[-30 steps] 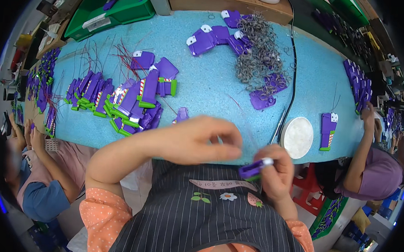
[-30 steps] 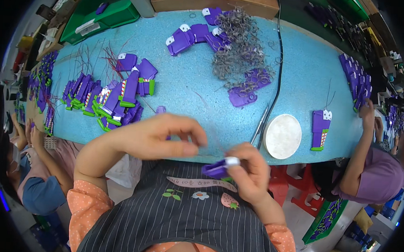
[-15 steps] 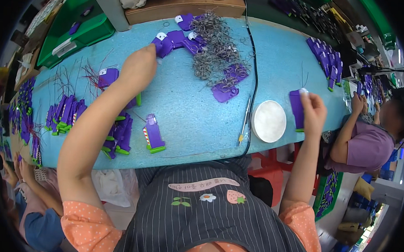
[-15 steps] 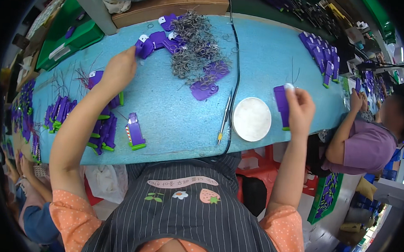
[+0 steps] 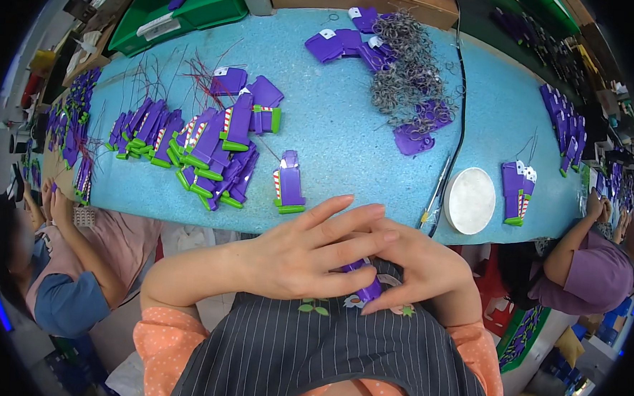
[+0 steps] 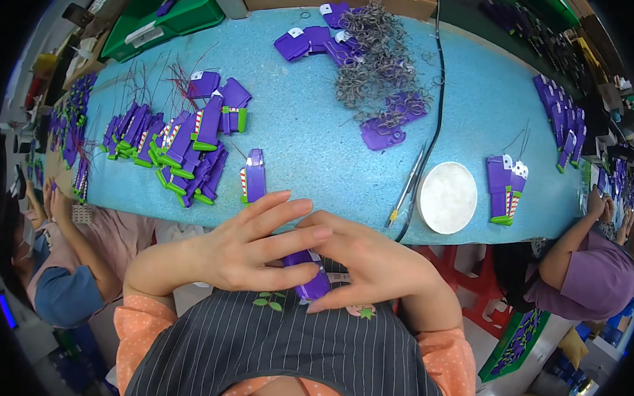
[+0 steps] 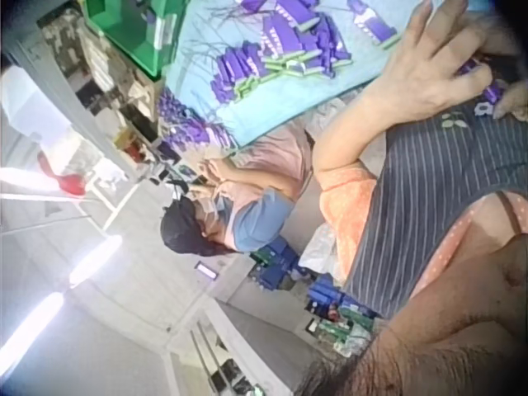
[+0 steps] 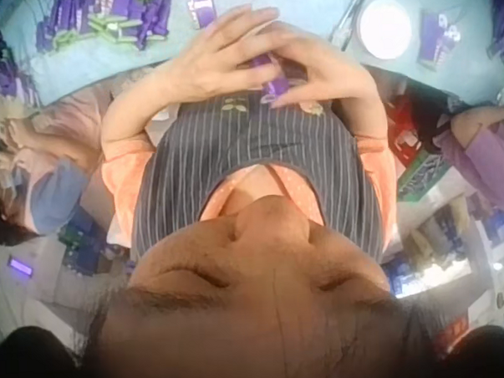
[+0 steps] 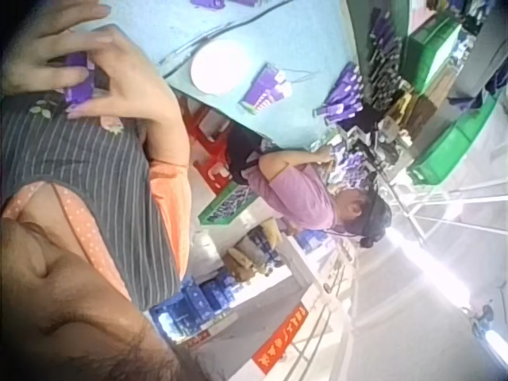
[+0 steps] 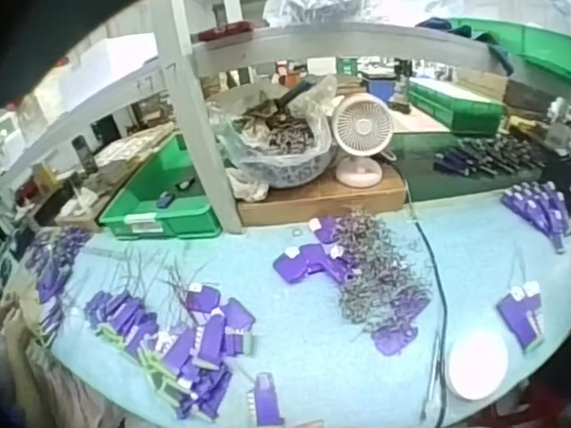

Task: The person assembles small purple and green plastic components by hand at a workbench. They repeatedly pick up a purple housing, insert a white piece, and attach a green base, then place the finished unit on the table. The process is repeated for multiple units throughout the clip.

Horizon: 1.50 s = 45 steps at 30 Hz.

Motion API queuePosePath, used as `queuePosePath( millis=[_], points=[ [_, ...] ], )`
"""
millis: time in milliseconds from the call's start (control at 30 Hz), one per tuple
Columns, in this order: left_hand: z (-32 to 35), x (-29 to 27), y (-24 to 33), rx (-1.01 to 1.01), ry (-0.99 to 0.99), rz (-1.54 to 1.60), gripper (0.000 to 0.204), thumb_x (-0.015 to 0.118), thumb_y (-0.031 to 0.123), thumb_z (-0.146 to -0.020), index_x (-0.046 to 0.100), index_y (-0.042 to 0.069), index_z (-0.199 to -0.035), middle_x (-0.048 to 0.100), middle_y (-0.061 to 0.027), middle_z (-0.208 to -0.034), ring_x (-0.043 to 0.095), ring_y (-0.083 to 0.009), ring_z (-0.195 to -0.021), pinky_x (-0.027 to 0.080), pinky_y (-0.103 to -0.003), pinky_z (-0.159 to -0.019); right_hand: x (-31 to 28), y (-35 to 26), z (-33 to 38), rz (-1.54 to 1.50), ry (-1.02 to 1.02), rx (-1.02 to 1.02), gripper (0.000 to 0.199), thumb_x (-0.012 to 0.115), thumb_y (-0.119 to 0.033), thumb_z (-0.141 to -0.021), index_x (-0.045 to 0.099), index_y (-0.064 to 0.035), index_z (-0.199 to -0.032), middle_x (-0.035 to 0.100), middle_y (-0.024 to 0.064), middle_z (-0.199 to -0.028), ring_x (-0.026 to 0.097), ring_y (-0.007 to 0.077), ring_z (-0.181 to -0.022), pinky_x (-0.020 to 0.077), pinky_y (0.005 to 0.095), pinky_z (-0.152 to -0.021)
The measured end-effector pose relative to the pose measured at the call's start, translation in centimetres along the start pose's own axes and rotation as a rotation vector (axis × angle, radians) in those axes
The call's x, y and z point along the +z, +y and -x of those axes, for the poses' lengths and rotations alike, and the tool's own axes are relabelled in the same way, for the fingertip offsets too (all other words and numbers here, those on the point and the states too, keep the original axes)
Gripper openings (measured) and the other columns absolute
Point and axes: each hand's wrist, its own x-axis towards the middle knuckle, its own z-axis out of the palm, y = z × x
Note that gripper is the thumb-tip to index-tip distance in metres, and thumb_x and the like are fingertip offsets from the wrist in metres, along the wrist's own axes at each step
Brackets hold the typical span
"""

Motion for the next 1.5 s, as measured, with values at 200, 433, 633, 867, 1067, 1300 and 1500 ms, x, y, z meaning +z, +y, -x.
queuePosePath(
  millis=[200, 433, 633, 867, 1067, 1300, 1500],
  points=[
    [3.4, 2.2, 1.5, -0.744, 0.28, 0.977, 0.062, 0.053, 0.004, -0.087, 0.022, -0.003, -0.14, 0.056, -0.0209, -0.118, 0.058, -0.0312, -0.107, 0.044, -0.038, -0.092, 2.6, 1.0, -2.2, 0.396, 0.363, 0.228, 0.075, 0.084, -0.029, -0.058, 0.051, 0.0042, -0.116, 0.053, 0.015, -0.1, 0.056, 0.0308, -0.088, 0.0472, 0.0371, -0.075],
    [4.9, 4.2, 0.6, -0.715, 0.337, 0.906, 0.056, 0.045, 0.002, -0.088, 0.025, -0.001, -0.14, 0.061, -0.0174, -0.105, 0.063, -0.0209, -0.092, 0.048, -0.032, -0.077, 4.6, 2.4, -3.1, 0.385, 0.439, 0.27, 0.073, 0.085, -0.024, -0.055, 0.051, 0.0046, -0.114, 0.053, 0.0152, -0.098, 0.057, 0.0286, -0.083, 0.0485, 0.0358, -0.068],
    [4.6, 3.1, 1.3, -0.959, 0.266, 0.83, 0.048, 0.041, -0.002, -0.085, 0.036, -0.002, -0.133, 0.062, -0.0153, -0.103, 0.065, -0.0205, -0.084, 0.051, -0.03, -0.074, 6.0, 3.0, -3.5, 0.55, 0.481, 0.159, 0.072, 0.085, -0.018, -0.055, 0.05, 0.0042, -0.115, 0.052, 0.0159, -0.101, 0.056, 0.0294, -0.086, 0.0479, 0.035, -0.072],
    [8.7, 1.1, -0.2, -1.085, 0.964, 0.798, 0.019, 0.046, 0.011, -0.095, 0.046, -0.002, -0.109, 0.062, -0.0154, -0.102, 0.067, -0.0228, -0.08, 0.056, -0.03, -0.068, 3.9, 3.3, -4.0, 0.767, 0.505, 0.301, 0.081, 0.084, -0.022, -0.056, 0.045, 0.0027, -0.123, 0.045, 0.0216, -0.12, 0.05, 0.0332, -0.098, 0.042, 0.0395, -0.085],
    [10.0, 3.0, -2.1, -1.161, 0.772, 0.641, 0.02, 0.047, 0.015, -0.096, 0.05, 0.0, -0.108, 0.062, -0.008, -0.097, 0.061, -0.0134, -0.084, 0.049, -0.027, -0.075, 6.8, 5.7, -7.0, 0.846, 0.187, 0.064, 0.061, 0.078, -0.016, -0.062, 0.052, -0.0013, -0.116, 0.051, 0.0151, -0.113, 0.052, 0.03, -0.097, 0.0447, 0.038, -0.077],
    [7.0, 4.8, -1.9, -1.111, 0.804, 1.358, 0.03, 0.042, 0.022, -0.097, 0.044, 0.001, -0.118, 0.061, -0.0165, -0.105, 0.063, -0.0208, -0.08, 0.051, -0.031, -0.069, 2.9, 1.0, -1.6, 0.174, 0.475, 0.087, 0.025, 0.058, 0.0, -0.08, 0.053, 0.0013, -0.104, 0.049, 0.0135, -0.106, 0.056, 0.0212, -0.089, 0.0478, 0.0317, -0.076],
    [0.4, 5.4, -1.3, -0.796, 1.115, 1.729, 0.031, 0.041, 0.025, -0.097, 0.044, 0.002, -0.118, 0.06, -0.0196, -0.109, 0.064, -0.0265, -0.089, 0.053, -0.036, -0.078, 5.3, 2.5, 0.4, -0.64, 0.483, 0.184, 0.033, 0.046, 0.004, -0.088, 0.04, 0.0029, -0.12, 0.044, 0.0139, -0.117, 0.055, 0.0203, -0.099, 0.0461, 0.0323, -0.085]
  ],
)
